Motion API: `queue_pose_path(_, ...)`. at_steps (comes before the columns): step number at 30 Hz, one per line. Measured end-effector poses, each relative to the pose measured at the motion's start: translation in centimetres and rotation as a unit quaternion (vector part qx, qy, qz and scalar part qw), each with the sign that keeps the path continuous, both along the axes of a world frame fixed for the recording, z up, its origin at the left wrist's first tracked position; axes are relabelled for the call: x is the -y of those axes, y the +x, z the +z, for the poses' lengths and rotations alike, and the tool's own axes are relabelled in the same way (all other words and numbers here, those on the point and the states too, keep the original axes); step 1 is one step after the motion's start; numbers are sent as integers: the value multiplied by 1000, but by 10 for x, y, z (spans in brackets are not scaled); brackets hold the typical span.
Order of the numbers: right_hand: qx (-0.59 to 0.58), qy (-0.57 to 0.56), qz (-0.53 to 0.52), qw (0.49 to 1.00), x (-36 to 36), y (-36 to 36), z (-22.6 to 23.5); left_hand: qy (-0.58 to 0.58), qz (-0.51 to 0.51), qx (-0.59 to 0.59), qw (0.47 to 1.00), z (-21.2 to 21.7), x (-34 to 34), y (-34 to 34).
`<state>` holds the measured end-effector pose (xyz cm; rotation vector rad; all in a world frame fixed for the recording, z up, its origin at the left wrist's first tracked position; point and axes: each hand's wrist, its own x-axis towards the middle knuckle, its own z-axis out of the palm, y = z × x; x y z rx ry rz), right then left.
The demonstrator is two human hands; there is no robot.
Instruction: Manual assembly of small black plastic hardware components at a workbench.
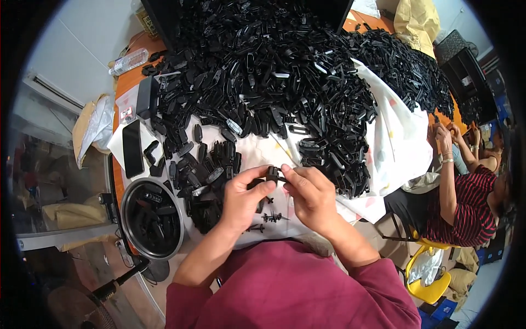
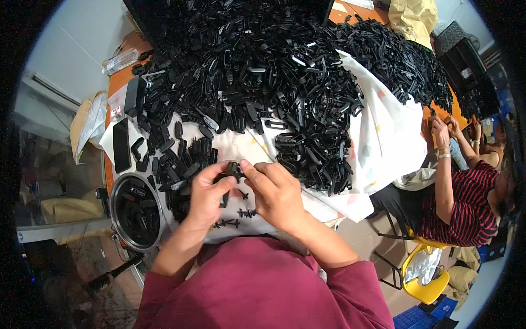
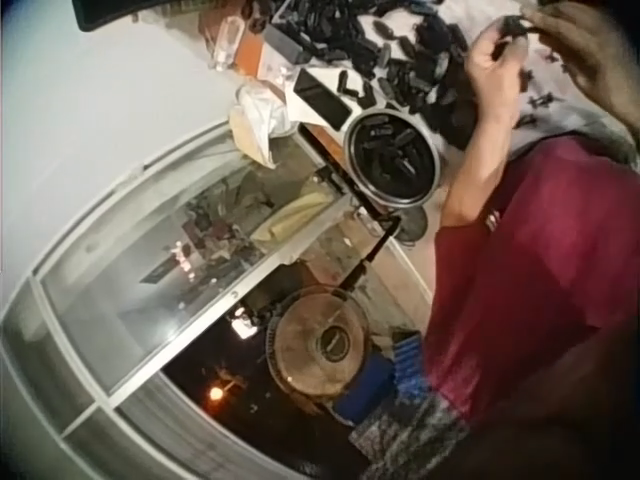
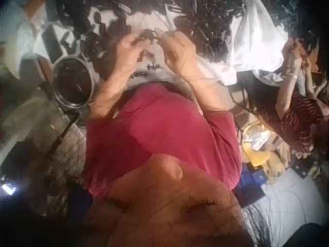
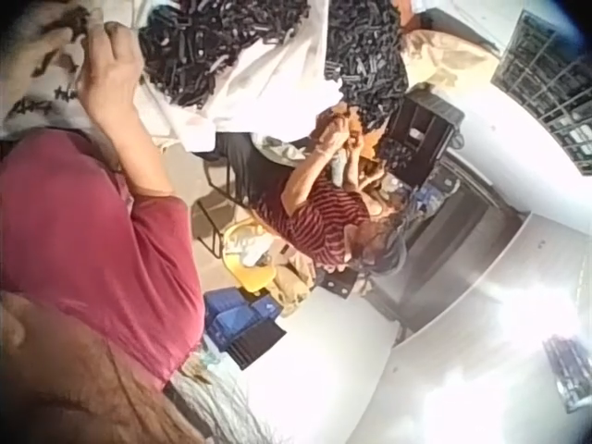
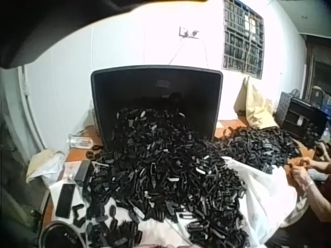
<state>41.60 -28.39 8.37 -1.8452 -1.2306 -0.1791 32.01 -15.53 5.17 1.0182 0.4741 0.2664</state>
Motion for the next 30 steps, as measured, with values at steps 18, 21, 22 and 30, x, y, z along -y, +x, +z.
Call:
queue_pose_path(18,-496,200,239,811,-25,-12,-49,629,72,101,767,37,-5,-12)
queue_pose_path(21,-440,162,225,854,-17,-9,-50,594,87,120,791,30,-7,-16)
queue_pose_path(22,-402,157,213,877,-17,-9,-47,563,86,137,810,28,-7,-16)
queue_pose_path(30,-353,157,192,902,-17,-17,-22,298,41,135,944,37,-8,-25)
